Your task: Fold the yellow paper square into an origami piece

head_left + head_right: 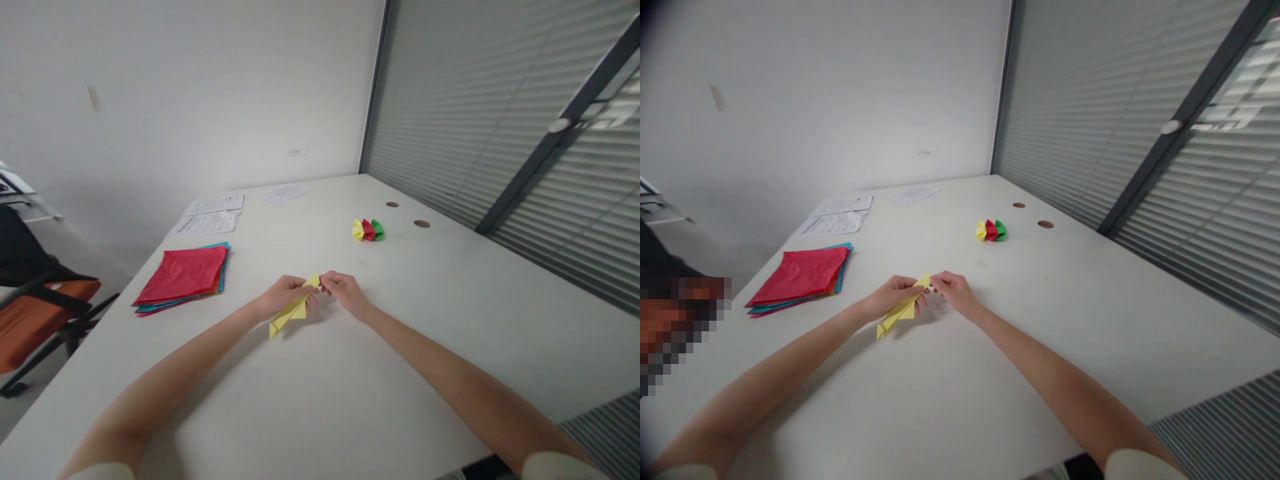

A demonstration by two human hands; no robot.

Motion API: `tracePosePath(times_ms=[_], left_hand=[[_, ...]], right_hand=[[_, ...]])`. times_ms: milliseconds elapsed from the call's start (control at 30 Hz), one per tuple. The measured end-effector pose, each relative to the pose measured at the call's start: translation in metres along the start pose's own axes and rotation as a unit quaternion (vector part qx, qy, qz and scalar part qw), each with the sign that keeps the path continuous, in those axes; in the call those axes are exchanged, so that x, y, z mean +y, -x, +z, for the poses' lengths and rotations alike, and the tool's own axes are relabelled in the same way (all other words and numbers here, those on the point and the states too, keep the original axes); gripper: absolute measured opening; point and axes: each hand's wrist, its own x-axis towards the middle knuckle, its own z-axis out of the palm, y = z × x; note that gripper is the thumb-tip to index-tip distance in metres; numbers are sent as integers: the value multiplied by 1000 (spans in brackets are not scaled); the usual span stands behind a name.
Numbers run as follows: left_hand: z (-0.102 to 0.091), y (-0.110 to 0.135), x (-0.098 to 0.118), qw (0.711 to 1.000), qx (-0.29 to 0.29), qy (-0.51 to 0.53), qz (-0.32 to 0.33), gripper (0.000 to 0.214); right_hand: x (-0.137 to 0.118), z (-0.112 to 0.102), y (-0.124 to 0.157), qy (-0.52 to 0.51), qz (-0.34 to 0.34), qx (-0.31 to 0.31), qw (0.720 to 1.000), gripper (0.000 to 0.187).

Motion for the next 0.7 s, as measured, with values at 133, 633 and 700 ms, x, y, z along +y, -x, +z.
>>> tracePosePath(times_ms=[133, 633, 700], left_hand=[[5, 3, -1, 998, -46, -41, -24, 39], [-2, 2, 1, 994, -46, 95, -33, 27], [-2, 2, 1, 995, -43, 84, -28, 27]], right_hand=[[-4, 4, 4, -1, -36, -29, 999, 30], [-4, -10, 10, 358, -407, 1, 840, 21], [-6, -13, 9, 390, -424, -8, 817, 23]])
